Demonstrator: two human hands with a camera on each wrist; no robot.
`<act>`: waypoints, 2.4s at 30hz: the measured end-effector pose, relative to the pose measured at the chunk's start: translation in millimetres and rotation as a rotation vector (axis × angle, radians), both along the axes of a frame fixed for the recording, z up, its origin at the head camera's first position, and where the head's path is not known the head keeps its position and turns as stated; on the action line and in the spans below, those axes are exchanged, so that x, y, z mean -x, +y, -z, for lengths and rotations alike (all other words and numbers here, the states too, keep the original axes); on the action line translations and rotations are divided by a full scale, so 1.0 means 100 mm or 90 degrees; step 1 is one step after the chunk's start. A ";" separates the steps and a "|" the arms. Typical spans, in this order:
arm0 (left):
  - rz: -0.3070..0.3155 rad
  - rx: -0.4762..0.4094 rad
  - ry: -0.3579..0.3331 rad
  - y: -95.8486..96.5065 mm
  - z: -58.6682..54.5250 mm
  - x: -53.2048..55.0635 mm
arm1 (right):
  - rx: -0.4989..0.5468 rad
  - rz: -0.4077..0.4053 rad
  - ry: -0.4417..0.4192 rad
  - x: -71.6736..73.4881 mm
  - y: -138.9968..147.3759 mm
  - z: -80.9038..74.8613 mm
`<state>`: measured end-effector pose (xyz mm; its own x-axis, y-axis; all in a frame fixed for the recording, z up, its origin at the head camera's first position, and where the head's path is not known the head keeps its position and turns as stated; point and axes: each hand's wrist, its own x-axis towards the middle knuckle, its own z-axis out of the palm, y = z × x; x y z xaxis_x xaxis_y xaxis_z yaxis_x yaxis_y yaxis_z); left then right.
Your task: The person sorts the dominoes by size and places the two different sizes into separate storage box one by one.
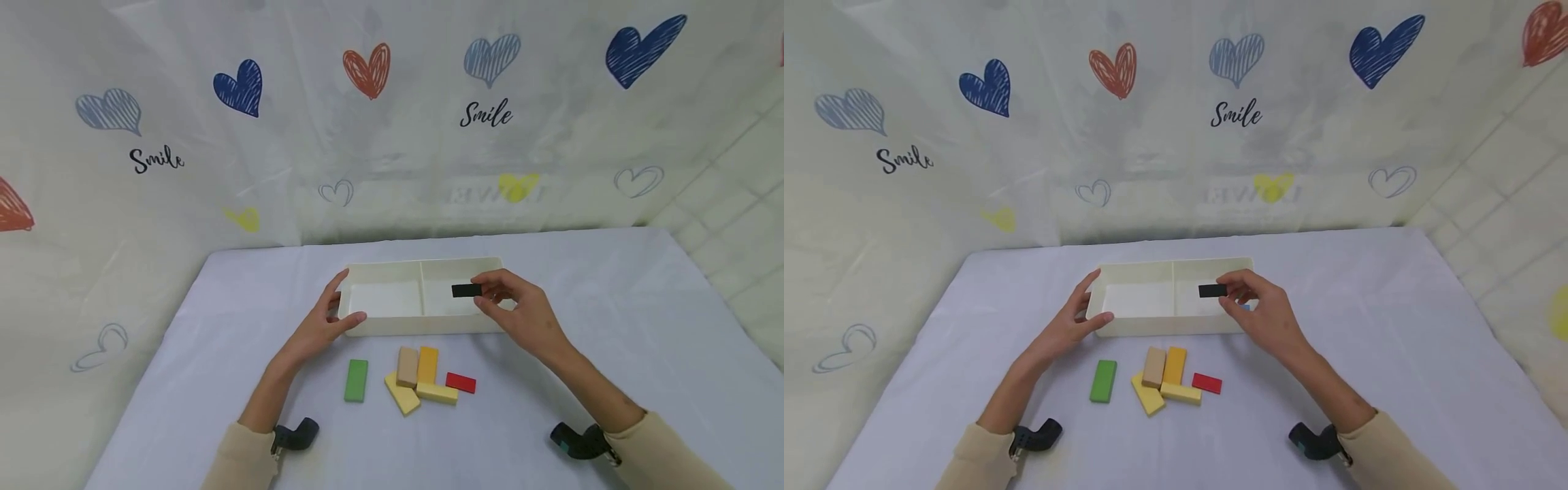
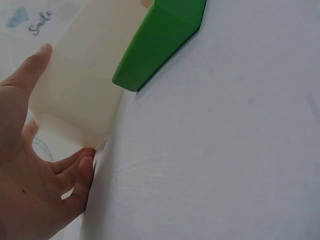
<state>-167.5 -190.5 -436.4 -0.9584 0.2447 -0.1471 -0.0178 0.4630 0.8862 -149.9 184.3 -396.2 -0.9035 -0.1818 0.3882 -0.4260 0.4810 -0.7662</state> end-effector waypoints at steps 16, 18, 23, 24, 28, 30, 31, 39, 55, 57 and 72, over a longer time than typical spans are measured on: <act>0.000 0.001 0.008 0.01 0.01 0.00 | -0.014 0.000 -0.003 0.09 -0.04 0.02; -0.002 0.003 0.009 0.01 0.01 0.01 | -0.021 0.001 -0.005 0.10 -0.04 0.02; -0.006 0.003 0.010 0.01 0.01 0.01 | -0.037 0.004 -0.018 0.14 -0.06 0.03; -0.008 0.001 0.007 0.01 0.01 0.01 | -0.039 0.003 -0.022 0.14 -0.06 0.03; -0.006 0.004 0.004 0.01 0.00 0.00 | -0.062 0.009 -0.037 0.17 -0.09 0.04; -0.004 0.002 0.003 0.01 0.00 0.00 | -0.073 0.012 -0.047 0.18 -0.11 0.04; -0.004 0.002 0.003 0.01 -0.01 0.00 | -0.080 0.014 -0.050 0.18 -0.11 0.05; -0.005 0.004 0.009 0.00 0.00 0.00 | -0.093 0.009 -0.064 0.20 -0.16 0.04; -0.008 0.008 0.009 0.02 -0.02 0.00 | -0.117 -0.030 -0.097 0.19 -0.19 -0.01; -0.003 0.007 0.013 0.02 -0.02 0.00 | -0.126 -0.026 -0.091 0.18 -0.19 -0.01; -0.011 0.014 0.007 0.03 -0.01 0.01 | -0.107 -0.008 -0.053 0.14 -0.15 0.00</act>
